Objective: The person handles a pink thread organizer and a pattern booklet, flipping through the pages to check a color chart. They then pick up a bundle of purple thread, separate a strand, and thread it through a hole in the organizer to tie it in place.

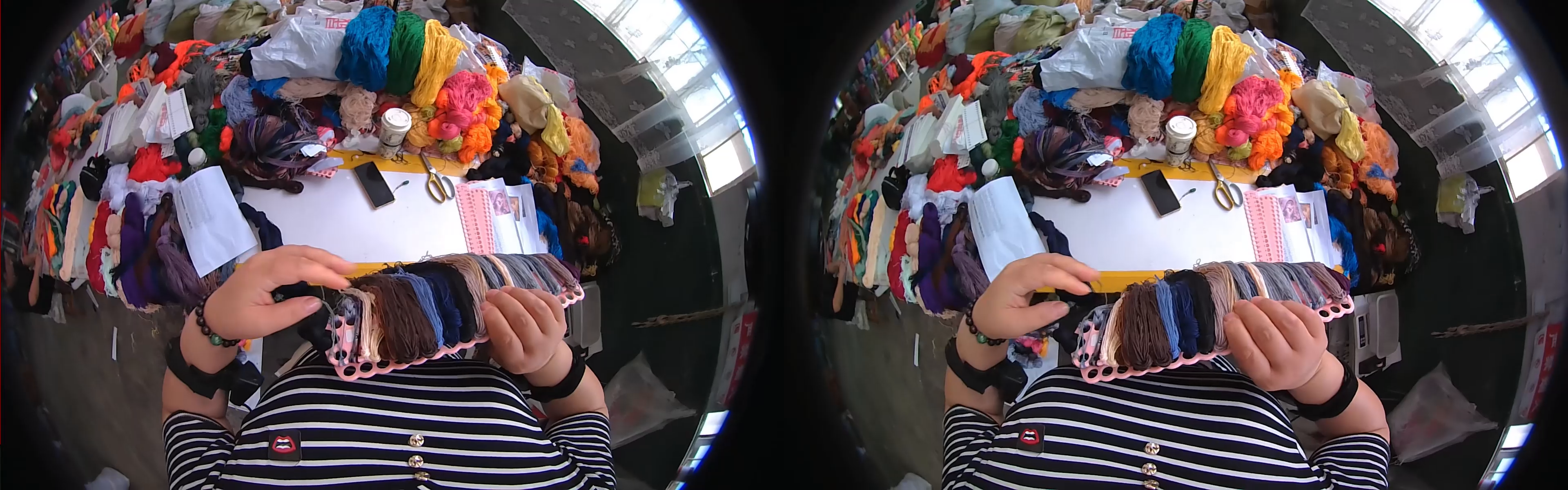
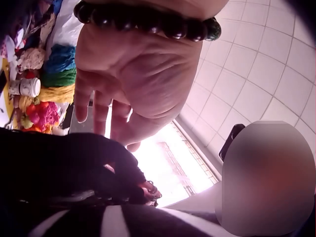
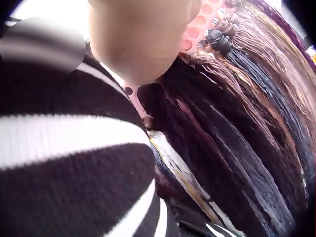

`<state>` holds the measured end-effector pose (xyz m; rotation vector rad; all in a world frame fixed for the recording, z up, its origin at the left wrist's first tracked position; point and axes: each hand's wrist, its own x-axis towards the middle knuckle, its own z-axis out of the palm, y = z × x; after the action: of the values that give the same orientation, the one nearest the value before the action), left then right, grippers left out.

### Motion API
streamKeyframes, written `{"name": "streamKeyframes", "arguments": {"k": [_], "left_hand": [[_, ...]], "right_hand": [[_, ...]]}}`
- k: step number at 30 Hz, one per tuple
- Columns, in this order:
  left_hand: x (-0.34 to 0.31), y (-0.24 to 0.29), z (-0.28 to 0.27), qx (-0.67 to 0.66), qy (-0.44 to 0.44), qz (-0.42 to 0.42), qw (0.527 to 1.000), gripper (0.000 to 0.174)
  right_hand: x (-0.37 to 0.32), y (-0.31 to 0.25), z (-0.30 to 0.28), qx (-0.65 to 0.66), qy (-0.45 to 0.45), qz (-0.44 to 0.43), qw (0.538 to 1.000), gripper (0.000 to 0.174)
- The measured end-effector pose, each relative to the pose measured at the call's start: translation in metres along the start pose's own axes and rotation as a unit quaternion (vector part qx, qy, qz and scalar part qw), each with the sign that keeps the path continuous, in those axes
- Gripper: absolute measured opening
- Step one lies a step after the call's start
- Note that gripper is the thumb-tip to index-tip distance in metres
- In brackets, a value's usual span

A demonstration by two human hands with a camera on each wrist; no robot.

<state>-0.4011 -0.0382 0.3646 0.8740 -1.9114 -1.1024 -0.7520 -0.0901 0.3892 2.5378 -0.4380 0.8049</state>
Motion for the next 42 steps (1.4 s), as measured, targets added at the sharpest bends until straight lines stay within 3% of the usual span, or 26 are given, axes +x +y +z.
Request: {"name": "streamKeyframes", "arguments": {"k": [2, 6, 10, 13, 16, 19, 22, 26, 27, 30, 33, 36, 39, 42], "left_hand": [[0.018, -0.005, 0.007, -0.008, -0.042, 0.036, 0.998, 0.042], [0.04, -0.007, 0.019, -0.022, -0.127, 0.026, 0.991, 0.044], [0.052, -0.004, 0.011, 0.035, -0.213, -0.054, 0.975, 0.035], [0.053, -0.012, 0.016, 0.081, -0.144, 0.049, 0.985, 0.031], [0.051, -0.011, 0.018, 0.066, -0.146, -0.033, 0.987, 0.03], [0.054, -0.008, 0.013, 0.137, -0.137, -0.02, 0.981, 0.032], [0.064, 0.022, 0.011, 0.009, -0.149, -0.164, 0.975, 0.036], [0.068, 0.017, 0.012, 0.16, -0.183, -0.066, 0.968, 0.027], [0.071, 0.026, 0.013, 0.201, -0.181, -0.089, 0.959, 0.015], [0.067, 0.013, 0.021, 0.19, -0.091, 0.015, 0.977, 0.023], [0.064, 0.025, 0.033, 0.295, -0.074, -0.103, 0.947, 0.031], [0.066, 0.039, 0.038, 0.324, -0.044, -0.141, 0.934, 0.03], [0.063, 0.039, 0.047, 0.312, 0.026, -0.061, 0.948, 0.031], [0.057, 0.032, 0.062, 0.286, -0.01, -0.025, 0.958, 0.049]], "right_hand": [[0.001, -0.002, 0.003, 0.009, -0.005, 0.0, 1.0, 0.02], [0.004, -0.001, 0.008, 0.028, -0.013, 0.0, 1.0, 0.021], [0.002, 0.002, 0.008, 0.019, -0.009, 0.0, 1.0, 0.021], [-0.003, 0.004, 0.008, 0.015, -0.013, 0.003, 1.0, 0.022], [-0.009, 0.005, 0.011, 0.017, -0.016, 0.011, 1.0, 0.023], [-0.013, 0.007, 0.014, 0.016, -0.019, 0.023, 0.999, 0.024], [-0.019, 0.01, 0.017, 0.013, -0.026, 0.028, 0.999, 0.026], [-0.021, 0.013, 0.018, -0.002, -0.034, 0.019, 0.999, 0.028], [-0.022, 0.012, 0.019, -0.006, -0.037, 0.018, 0.999, 0.028], [-0.027, 0.015, 0.028, -0.016, -0.058, 0.048, 0.997, 0.028], [-0.032, 0.023, 0.043, -0.025, -0.05, 0.065, 0.996, 0.028], [-0.032, 0.023, 0.049, -0.022, -0.058, 0.099, 0.993, 0.03], [-0.03, 0.029, 0.057, -0.025, -0.048, 0.138, 0.989, 0.032], [-0.028, 0.041, 0.06, -0.041, -0.062, 0.172, 0.982, 0.031]]}}
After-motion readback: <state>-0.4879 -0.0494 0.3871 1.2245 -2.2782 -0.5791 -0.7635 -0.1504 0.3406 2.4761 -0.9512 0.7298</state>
